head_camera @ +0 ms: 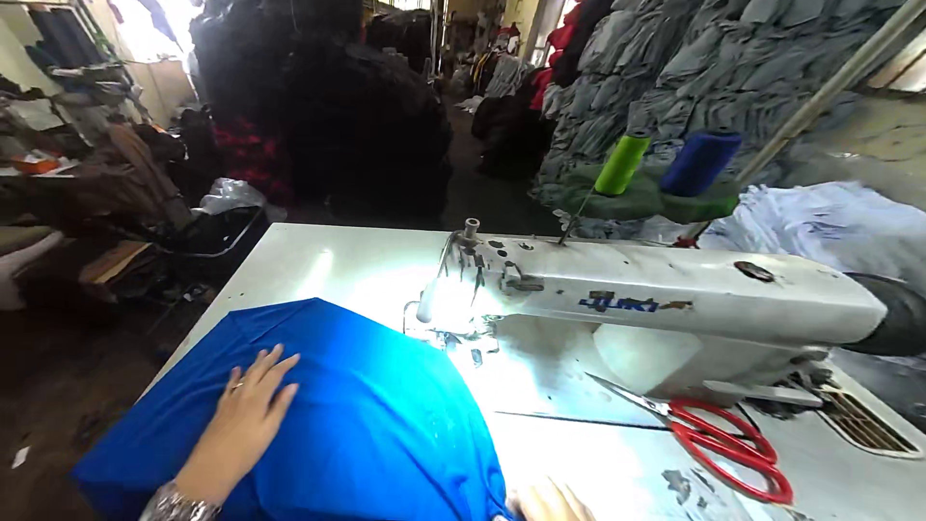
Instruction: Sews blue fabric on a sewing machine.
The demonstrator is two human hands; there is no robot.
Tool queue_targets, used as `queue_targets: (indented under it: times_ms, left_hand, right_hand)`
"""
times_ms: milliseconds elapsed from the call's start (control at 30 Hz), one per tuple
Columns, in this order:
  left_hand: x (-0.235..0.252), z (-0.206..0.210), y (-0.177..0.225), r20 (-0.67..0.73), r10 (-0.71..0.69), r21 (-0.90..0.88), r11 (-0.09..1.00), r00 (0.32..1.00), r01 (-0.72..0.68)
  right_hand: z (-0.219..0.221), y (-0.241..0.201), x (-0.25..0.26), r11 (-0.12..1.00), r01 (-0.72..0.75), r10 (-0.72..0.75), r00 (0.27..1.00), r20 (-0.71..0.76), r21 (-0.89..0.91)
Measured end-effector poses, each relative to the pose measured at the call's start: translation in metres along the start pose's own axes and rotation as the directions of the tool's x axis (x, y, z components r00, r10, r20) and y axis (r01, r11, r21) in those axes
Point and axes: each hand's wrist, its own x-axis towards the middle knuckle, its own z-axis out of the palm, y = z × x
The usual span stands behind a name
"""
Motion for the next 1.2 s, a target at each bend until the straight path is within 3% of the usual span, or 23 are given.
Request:
queue_targets:
  times_ms: [67, 100, 133, 167, 200, 233, 267, 300, 333, 367, 400, 433, 500, 633, 733, 833, 933, 1033, 1200]
  left_hand:
    - [0.024, 0.011, 0.017, 0.178, -0.091, 0.032, 0.996, 0.98, 0.087]
    - [0.032, 0.015, 0.02, 0.233, -0.131, 0.075, 0.99, 0.964, 0.116]
    - [0.038, 0.02, 0.02, 0.22, -0.14, 0.112, 0.987, 0.965, 0.118]
    - [0.04, 0.024, 0.017, 0.178, -0.13, 0.124, 0.986, 0.975, 0.109]
    - [0.04, 0.025, 0.013, 0.139, -0.112, 0.121, 0.988, 0.984, 0.095]
    - [0.038, 0.027, 0.008, 0.091, -0.088, 0.117, 0.99, 0.992, 0.077]
    - [0.034, 0.029, 0.003, 0.04, -0.066, 0.115, 0.992, 0.997, 0.061]
    - [0.03, 0.031, -0.001, 0.005, -0.052, 0.11, 0.993, 0.999, 0.051]
    - [0.027, 0.032, -0.004, -0.018, -0.046, 0.106, 0.993, 0.999, 0.048]
    - [0.024, 0.032, -0.006, -0.024, -0.051, 0.104, 0.993, 0.998, 0.053]
    - [0.022, 0.031, -0.006, -0.019, -0.064, 0.104, 0.992, 0.998, 0.066]
    - [0.02, 0.03, -0.007, -0.015, -0.079, 0.108, 0.991, 0.997, 0.08]
    - [0.02, 0.026, -0.006, 0.0, -0.105, 0.078, 0.991, 0.994, 0.104]
    - [0.018, 0.032, -0.008, -0.047, -0.009, 0.057, 0.998, 0.999, 0.012]
    - [0.002, 0.015, -0.015, 0.11, -0.084, 0.072, 0.994, 0.99, 0.077]
    - [-0.004, -0.009, -0.013, 0.242, -0.133, 0.02, 0.991, 0.961, 0.132]
    - [0.008, 0.004, 0.002, 0.112, 0.047, -0.026, 0.999, 0.993, -0.044]
    - [0.027, 0.04, 0.015, 0.015, 0.215, -0.007, 0.977, 0.976, -0.215]
    - [0.013, 0.03, 0.052, 0.266, 0.169, -0.075, 0.985, 0.949, -0.155]
  right_hand:
    - [-0.001, -0.014, 0.009, 0.908, -0.125, 0.121, 0.992, 0.034, 0.399]
    - [-0.01, -0.016, 0.014, 0.716, -0.225, 0.202, 0.973, 0.112, 0.661]
    - [-0.024, -0.014, 0.019, 0.435, -0.297, 0.229, 0.949, 0.215, 0.85]
    - [-0.036, -0.006, 0.023, 0.168, -0.31, 0.19, 0.942, 0.278, 0.936]
    - [-0.049, 0.004, 0.026, 0.044, -0.283, 0.126, 0.953, 0.276, 0.958]
    - [-0.065, 0.016, 0.029, 0.071, -0.217, 0.067, 0.975, 0.212, 0.974]
    - [-0.082, 0.03, 0.032, 0.2, -0.107, 0.018, 0.994, 0.106, 0.974]
    - [-0.1, 0.045, 0.035, 0.403, 0.021, -0.007, 1.0, -0.02, 0.915]
    - [-0.117, 0.062, 0.038, 0.641, 0.127, -0.027, 0.989, -0.143, 0.757]
    - [-0.131, 0.075, 0.038, 0.863, 0.154, -0.037, 0.969, -0.244, 0.482]
    - [-0.14, 0.082, 0.036, 0.984, 0.102, -0.05, 0.945, -0.324, 0.146]
    - [-0.143, 0.082, 0.035, 0.993, 0.03, -0.07, 0.924, -0.376, -0.112]
    - [-0.131, 0.069, 0.029, 0.954, -0.037, -0.09, 0.91, -0.405, -0.296]
    - [-0.06, 0.039, 0.015, 0.983, 0.018, -0.059, 0.972, -0.225, -0.18]
    - [-0.027, 0.05, 0.005, 0.981, -0.057, 0.058, 0.998, 0.002, -0.183]
    - [-0.03, 0.059, 0.002, 0.984, -0.078, 0.061, 0.992, -0.109, -0.159]
    - [-0.028, 0.047, 0.014, 0.99, -0.01, -0.013, 0.987, -0.162, -0.137]
    - [-0.015, 0.045, 0.023, 0.982, 0.019, -0.022, 1.0, -0.017, -0.189]
    - [-0.025, 0.073, -0.003, 0.979, 0.002, 0.01, 0.998, 0.057, -0.205]
